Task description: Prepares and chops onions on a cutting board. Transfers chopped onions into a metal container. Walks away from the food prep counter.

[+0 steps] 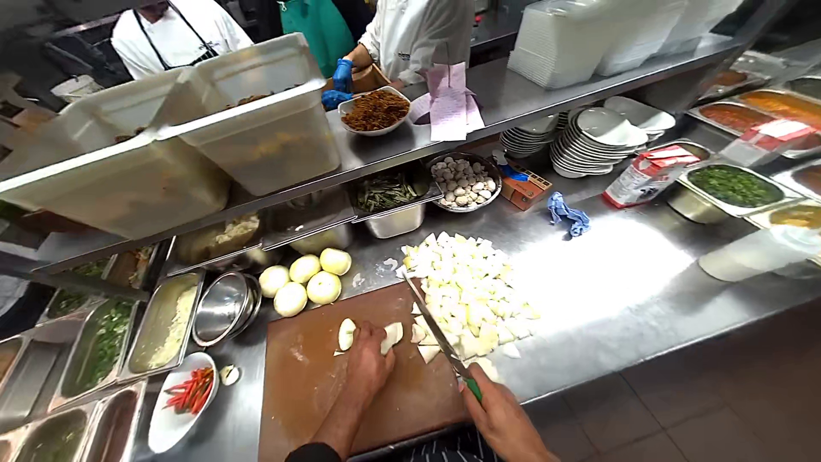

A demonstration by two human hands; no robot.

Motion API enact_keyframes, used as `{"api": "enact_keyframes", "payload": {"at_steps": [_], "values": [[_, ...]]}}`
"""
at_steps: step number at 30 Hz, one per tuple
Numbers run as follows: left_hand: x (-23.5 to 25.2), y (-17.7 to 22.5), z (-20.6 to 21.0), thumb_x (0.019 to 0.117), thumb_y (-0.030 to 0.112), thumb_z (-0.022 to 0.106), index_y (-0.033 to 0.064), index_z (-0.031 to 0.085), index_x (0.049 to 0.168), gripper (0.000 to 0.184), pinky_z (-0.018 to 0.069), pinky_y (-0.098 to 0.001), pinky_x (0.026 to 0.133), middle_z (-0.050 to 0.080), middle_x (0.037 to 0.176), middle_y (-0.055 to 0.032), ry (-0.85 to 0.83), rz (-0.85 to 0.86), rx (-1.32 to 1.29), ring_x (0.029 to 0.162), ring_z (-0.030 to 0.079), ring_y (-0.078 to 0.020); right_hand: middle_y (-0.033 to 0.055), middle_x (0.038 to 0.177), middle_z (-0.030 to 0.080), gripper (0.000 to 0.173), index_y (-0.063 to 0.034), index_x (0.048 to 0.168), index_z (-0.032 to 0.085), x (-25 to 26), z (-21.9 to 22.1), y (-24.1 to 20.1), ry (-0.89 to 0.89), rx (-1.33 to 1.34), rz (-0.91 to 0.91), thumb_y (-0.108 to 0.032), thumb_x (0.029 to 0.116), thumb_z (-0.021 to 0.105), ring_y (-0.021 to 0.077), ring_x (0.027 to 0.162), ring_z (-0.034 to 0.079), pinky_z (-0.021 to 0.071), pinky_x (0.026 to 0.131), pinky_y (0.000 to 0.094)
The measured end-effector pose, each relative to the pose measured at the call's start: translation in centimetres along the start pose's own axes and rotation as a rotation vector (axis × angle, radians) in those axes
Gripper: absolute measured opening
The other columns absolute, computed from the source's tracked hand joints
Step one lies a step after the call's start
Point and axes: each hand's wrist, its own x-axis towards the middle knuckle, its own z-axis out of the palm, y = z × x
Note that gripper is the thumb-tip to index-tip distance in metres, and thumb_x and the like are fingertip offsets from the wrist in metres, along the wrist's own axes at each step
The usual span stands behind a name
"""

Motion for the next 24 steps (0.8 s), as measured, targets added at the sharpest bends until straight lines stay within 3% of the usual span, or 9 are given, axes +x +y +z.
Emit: {"api": "enact_keyframes", "payload": {"at_steps": [3,8,13,18,24], "values": [[-4.6,-0.4,1.6,0.0906,0.044,0.061,0.0180,0.070,0.126,0.045,0.0524,-0.0483,0.102,0.061,0.132,-0.0163,0.016,-0.009,0.038,0.124,0.059,-0.0342,0.0152,0.092,0.071,0.036,-0.0101,0.123,0.057,0.3,1.0,-4.3,-0.258,-0.213,0.026,-0.037,0.1040,0.044,0.0358,0.090,0.072,0.0561,0.079,0.0556],[-5.0,1.5,2.2,0.0948,0.049,0.057,0.0106,0.069,0.125,0.051,0.0561,-0.0482,0.097,0.059,0.136,-0.0168,-0.078,-0.018,0.037,0.120,0.063,-0.0340,0.0185,0.105,0.072,0.041,-0.0109,0.138,0.049,0.4,2.7,-8.9,-0.429,-0.412,0.144,-0.034,0.1043,0.043,0.0394,0.102,0.071,0.0569,0.084,0.0571],[-4.4,2.1,1.0,0.0966,0.048,0.056,0.0025,0.068,0.122,0.053,0.0553,-0.0485,0.099,0.061,0.135,-0.0186,-0.189,0.024,0.040,0.118,0.065,-0.0338,0.0203,0.106,0.071,0.041,-0.0088,0.139,0.046,-0.2,2.1,-11.9,-0.477,-0.480,0.246,-0.024,0.1016,0.047,0.0402,0.102,0.071,0.0571,0.082,0.0567],[-4.4,1.1,2.1,0.0972,0.052,0.053,0.0084,0.070,0.123,0.053,0.0561,-0.0459,0.098,0.061,0.137,-0.0148,-0.119,0.093,0.055,0.119,0.065,-0.0311,0.0181,0.103,0.072,0.037,-0.0095,0.138,0.048,1.7,5.8,-8.5,-0.327,-0.366,0.188,-0.027,0.1058,0.039,0.0379,0.099,0.073,0.0581,0.083,0.0558],[-5.3,-2.6,1.8,0.0980,0.031,0.061,0.0120,0.074,0.120,0.032,0.0473,-0.0446,0.110,0.060,0.140,-0.0129,-0.091,0.168,-0.067,0.130,0.056,-0.0324,0.0184,0.101,0.071,0.036,-0.0115,0.135,0.049,0.0,2.7,-8.6,-0.394,-0.362,0.130,-0.032,0.1062,0.040,0.0397,0.097,0.072,0.0572,0.080,0.0573]]}}
